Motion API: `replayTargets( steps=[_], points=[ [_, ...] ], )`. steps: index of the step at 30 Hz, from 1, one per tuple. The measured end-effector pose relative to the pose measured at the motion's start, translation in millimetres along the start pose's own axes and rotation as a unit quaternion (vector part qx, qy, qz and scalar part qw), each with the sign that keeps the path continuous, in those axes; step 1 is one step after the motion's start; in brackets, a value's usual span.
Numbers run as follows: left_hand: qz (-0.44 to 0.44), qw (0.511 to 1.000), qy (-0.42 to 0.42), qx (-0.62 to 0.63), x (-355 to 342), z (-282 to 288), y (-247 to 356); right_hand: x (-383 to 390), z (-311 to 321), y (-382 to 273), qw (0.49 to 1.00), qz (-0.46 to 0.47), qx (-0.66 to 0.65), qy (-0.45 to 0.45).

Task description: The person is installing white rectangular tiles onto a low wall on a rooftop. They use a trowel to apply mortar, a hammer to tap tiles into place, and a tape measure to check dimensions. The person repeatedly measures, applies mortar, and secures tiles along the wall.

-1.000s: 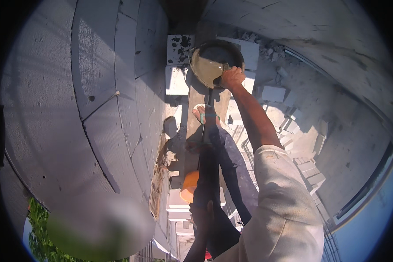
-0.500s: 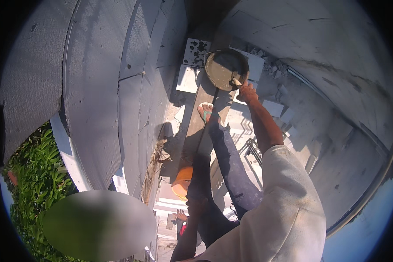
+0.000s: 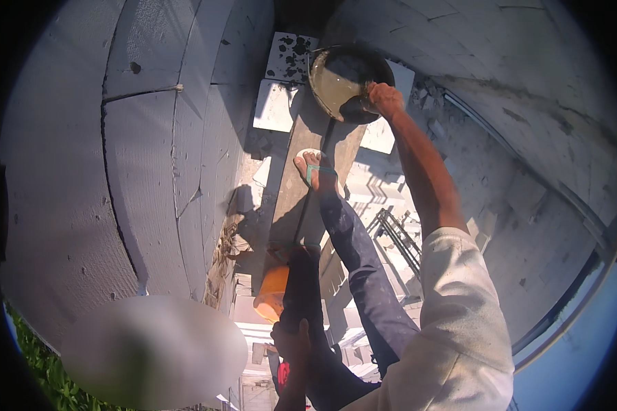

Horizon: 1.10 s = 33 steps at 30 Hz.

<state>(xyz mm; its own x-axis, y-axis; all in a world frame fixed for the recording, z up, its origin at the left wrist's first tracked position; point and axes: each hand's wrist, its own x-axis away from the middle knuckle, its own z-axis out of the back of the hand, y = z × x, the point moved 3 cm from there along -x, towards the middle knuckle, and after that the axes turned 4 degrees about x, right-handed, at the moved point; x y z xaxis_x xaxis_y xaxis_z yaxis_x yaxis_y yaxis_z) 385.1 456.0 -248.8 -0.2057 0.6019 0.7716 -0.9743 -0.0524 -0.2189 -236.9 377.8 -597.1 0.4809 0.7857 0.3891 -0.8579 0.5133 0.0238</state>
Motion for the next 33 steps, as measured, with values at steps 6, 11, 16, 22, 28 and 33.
replayTargets(
  steps=[6,11,16,22,28,33],
  points=[
    [0.022,0.999,-0.022,0.030,-5.4,13.1,8.3,31.4,48.0,2.1,0.981,-0.169,0.014,-0.089],
    [0.019,1.000,-0.024,-0.001,-15.4,28.7,13.6,31.8,22.8,-12.5,0.989,-0.061,-0.061,-0.117],
    [0.018,1.000,-0.005,-0.009,-16.3,36.1,18.6,68.2,-10.3,3.7,0.927,-0.095,-0.353,-0.088],
    [-0.020,0.999,0.006,0.032,-18.9,34.5,12.4,122.9,14.3,14.8,0.872,-0.190,-0.450,-0.021],
    [0.008,0.994,-0.002,0.106,-24.1,36.4,-11.1,153.3,93.3,-48.4,0.886,-0.100,-0.447,-0.072],
    [0.019,0.986,0.012,0.164,-28.5,26.7,-46.5,226.5,196.5,-183.5,0.854,0.021,-0.508,-0.108]
  ],
)
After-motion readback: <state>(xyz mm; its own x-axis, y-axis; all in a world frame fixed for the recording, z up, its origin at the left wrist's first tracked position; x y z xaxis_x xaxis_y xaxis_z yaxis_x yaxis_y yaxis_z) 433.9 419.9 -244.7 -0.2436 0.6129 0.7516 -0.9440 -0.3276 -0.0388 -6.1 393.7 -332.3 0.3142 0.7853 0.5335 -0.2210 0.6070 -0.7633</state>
